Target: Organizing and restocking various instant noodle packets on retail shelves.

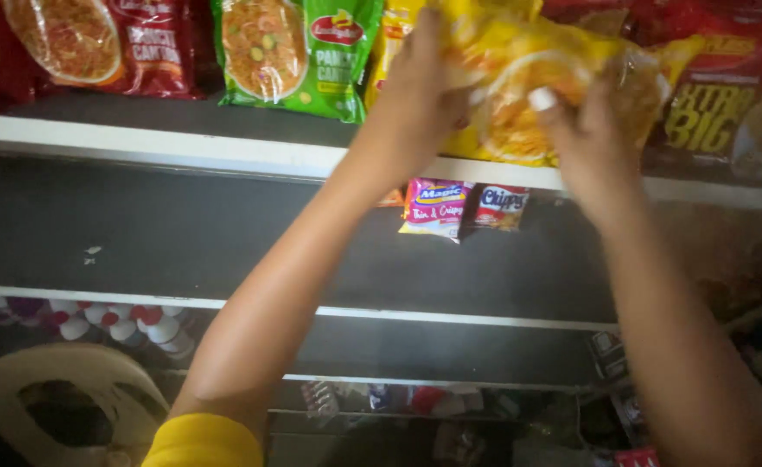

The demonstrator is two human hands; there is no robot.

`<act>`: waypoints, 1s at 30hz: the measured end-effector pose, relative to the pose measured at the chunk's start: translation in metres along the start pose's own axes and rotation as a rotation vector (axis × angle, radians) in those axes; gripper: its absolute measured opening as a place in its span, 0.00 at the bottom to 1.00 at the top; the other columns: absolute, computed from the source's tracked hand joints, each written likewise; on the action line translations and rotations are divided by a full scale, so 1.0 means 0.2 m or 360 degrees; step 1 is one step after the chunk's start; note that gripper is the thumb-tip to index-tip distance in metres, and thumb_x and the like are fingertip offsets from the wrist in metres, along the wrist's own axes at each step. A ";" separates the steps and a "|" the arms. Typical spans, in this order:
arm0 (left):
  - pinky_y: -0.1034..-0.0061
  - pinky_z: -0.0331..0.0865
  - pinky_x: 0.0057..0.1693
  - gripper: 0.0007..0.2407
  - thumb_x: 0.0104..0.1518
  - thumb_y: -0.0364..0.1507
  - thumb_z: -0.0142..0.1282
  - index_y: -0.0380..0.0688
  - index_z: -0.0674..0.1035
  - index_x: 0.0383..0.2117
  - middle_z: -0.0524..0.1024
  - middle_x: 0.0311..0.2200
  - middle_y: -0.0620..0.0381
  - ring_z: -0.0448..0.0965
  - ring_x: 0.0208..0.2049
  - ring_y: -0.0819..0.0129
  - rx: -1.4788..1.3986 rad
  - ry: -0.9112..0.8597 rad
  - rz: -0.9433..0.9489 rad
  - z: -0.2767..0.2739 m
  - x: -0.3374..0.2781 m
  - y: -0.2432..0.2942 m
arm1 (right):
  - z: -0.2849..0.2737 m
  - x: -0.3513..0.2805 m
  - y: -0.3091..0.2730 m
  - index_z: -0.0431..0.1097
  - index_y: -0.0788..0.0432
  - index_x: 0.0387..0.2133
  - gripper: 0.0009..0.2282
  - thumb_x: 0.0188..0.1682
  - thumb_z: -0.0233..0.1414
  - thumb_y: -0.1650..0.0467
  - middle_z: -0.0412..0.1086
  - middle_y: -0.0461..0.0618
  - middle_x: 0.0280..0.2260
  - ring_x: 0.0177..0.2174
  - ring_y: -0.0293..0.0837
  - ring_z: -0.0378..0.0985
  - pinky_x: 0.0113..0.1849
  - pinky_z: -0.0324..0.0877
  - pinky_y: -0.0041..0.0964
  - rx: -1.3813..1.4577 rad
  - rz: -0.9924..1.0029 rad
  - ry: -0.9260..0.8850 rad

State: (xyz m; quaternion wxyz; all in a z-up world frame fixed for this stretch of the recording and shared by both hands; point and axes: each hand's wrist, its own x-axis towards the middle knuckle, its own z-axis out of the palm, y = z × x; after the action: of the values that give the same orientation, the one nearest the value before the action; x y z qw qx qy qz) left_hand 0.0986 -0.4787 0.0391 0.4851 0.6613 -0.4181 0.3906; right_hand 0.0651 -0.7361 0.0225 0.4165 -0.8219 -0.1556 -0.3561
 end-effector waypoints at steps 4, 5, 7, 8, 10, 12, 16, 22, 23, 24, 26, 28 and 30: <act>0.55 0.66 0.61 0.31 0.54 0.27 0.69 0.35 0.59 0.60 0.67 0.53 0.32 0.68 0.56 0.36 0.0130 -0.0094 -0.0216 -0.06 -0.03 -0.04 | 0.01 -0.02 -0.15 0.57 0.66 0.60 0.26 0.57 0.59 0.64 0.66 0.66 0.56 0.56 0.58 0.70 0.55 0.65 0.54 -0.1153 -0.0545 0.0165; 0.53 0.65 0.60 0.32 0.52 0.28 0.71 0.34 0.61 0.59 0.65 0.53 0.31 0.67 0.55 0.34 0.0225 -0.0066 -0.0215 -0.07 -0.05 -0.04 | 0.02 -0.02 -0.21 0.58 0.66 0.58 0.30 0.49 0.63 0.61 0.68 0.66 0.52 0.52 0.61 0.71 0.52 0.64 0.59 -0.1689 -0.0778 0.0375; 0.53 0.64 0.61 0.32 0.51 0.28 0.72 0.35 0.61 0.58 0.63 0.54 0.31 0.65 0.56 0.34 0.0336 -0.0006 -0.0173 -0.08 -0.04 -0.04 | 0.01 -0.07 -0.32 0.56 0.66 0.59 0.29 0.52 0.60 0.63 0.69 0.62 0.51 0.51 0.56 0.74 0.51 0.69 0.54 -0.1052 -0.0362 0.0279; 0.53 0.64 0.61 0.33 0.50 0.29 0.73 0.36 0.62 0.58 0.62 0.55 0.31 0.64 0.56 0.34 0.0431 0.0036 -0.0128 -0.08 -0.05 -0.04 | 0.01 -0.10 -0.37 0.53 0.66 0.61 0.27 0.54 0.58 0.66 0.70 0.58 0.51 0.49 0.51 0.78 0.51 0.74 0.49 -0.0420 0.0071 0.0160; 0.55 0.65 0.62 0.31 0.51 0.28 0.71 0.38 0.63 0.58 0.64 0.55 0.34 0.66 0.57 0.36 0.0440 0.0062 -0.0112 -0.09 -0.08 0.00 | 0.00 -0.12 -0.36 0.57 0.64 0.59 0.23 0.55 0.58 0.68 0.70 0.58 0.50 0.48 0.52 0.78 0.50 0.73 0.51 -0.0525 0.0179 0.0044; 0.56 0.67 0.62 0.29 0.52 0.27 0.70 0.39 0.64 0.57 0.65 0.56 0.36 0.67 0.58 0.37 0.0440 0.0091 -0.0062 -0.11 -0.06 0.06 | -0.01 -0.10 -0.33 0.62 0.61 0.57 0.19 0.56 0.59 0.69 0.71 0.57 0.50 0.47 0.53 0.77 0.48 0.71 0.53 -0.0636 0.0274 -0.0041; 0.64 0.77 0.52 0.27 0.59 0.23 0.59 0.38 0.58 0.62 0.75 0.51 0.40 0.84 0.45 0.51 -0.0173 -0.0020 -0.0309 -0.08 -0.03 0.13 | -0.02 -0.13 -0.39 0.58 0.64 0.58 0.24 0.51 0.60 0.76 0.69 0.59 0.54 0.54 0.52 0.74 0.53 0.71 0.48 -0.0315 -0.0224 0.0070; 0.67 0.83 0.47 0.25 0.63 0.27 0.59 0.36 0.60 0.62 0.78 0.51 0.43 0.89 0.41 0.59 -0.0729 0.0045 -0.0268 -0.07 0.10 0.14 | -0.08 -0.09 -0.58 0.60 0.59 0.59 0.18 0.56 0.54 0.75 0.71 0.51 0.56 0.56 0.43 0.76 0.58 0.73 0.39 0.0234 -0.0110 0.0190; 0.68 0.81 0.49 0.24 0.62 0.30 0.61 0.35 0.63 0.60 0.79 0.49 0.43 0.88 0.42 0.60 -0.0760 0.0034 -0.0287 -0.08 0.12 0.17 | -0.09 -0.07 -0.57 0.61 0.59 0.61 0.18 0.58 0.53 0.75 0.71 0.52 0.58 0.58 0.43 0.76 0.60 0.72 0.38 0.0285 -0.0154 0.0185; 0.68 0.81 0.49 0.24 0.62 0.30 0.61 0.35 0.63 0.60 0.79 0.49 0.43 0.88 0.42 0.60 -0.0760 0.0036 -0.0291 -0.08 0.12 0.16 | -0.09 -0.09 -0.59 0.61 0.59 0.61 0.18 0.58 0.53 0.75 0.71 0.52 0.58 0.58 0.43 0.76 0.60 0.72 0.38 0.0285 -0.0152 0.0181; 0.65 0.73 0.55 0.25 0.57 0.35 0.66 0.34 0.71 0.55 0.75 0.50 0.42 0.78 0.48 0.52 -0.0036 0.0124 -0.0242 -0.07 0.11 0.14 | -0.07 -0.13 -0.63 0.69 0.59 0.58 0.14 0.59 0.54 0.75 0.74 0.54 0.56 0.55 0.45 0.79 0.56 0.74 0.41 -0.0172 -0.0100 0.0232; 0.62 0.69 0.58 0.26 0.55 0.37 0.68 0.34 0.72 0.54 0.71 0.53 0.42 0.72 0.51 0.48 0.0215 0.0150 -0.0248 -0.04 0.08 0.11 | -0.06 -0.12 -0.52 0.68 0.60 0.55 0.14 0.56 0.55 0.74 0.74 0.55 0.53 0.52 0.45 0.78 0.54 0.74 0.40 -0.0050 -0.0039 0.0252; 0.60 0.65 0.60 0.27 0.52 0.38 0.70 0.34 0.73 0.52 0.66 0.56 0.41 0.66 0.54 0.43 0.0469 0.0177 -0.0249 -0.02 0.05 0.06 | -0.04 -0.11 -0.48 0.68 0.61 0.52 0.14 0.53 0.56 0.74 0.73 0.56 0.50 0.49 0.45 0.78 0.52 0.73 0.39 0.0074 0.0017 0.0273</act>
State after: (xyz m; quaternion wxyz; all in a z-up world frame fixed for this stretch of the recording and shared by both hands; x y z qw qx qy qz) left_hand 0.0897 -0.4793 0.0535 0.4341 0.7331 -0.2761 0.4449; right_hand -0.0072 -0.6829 0.0657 0.4491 -0.7794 -0.1232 -0.4192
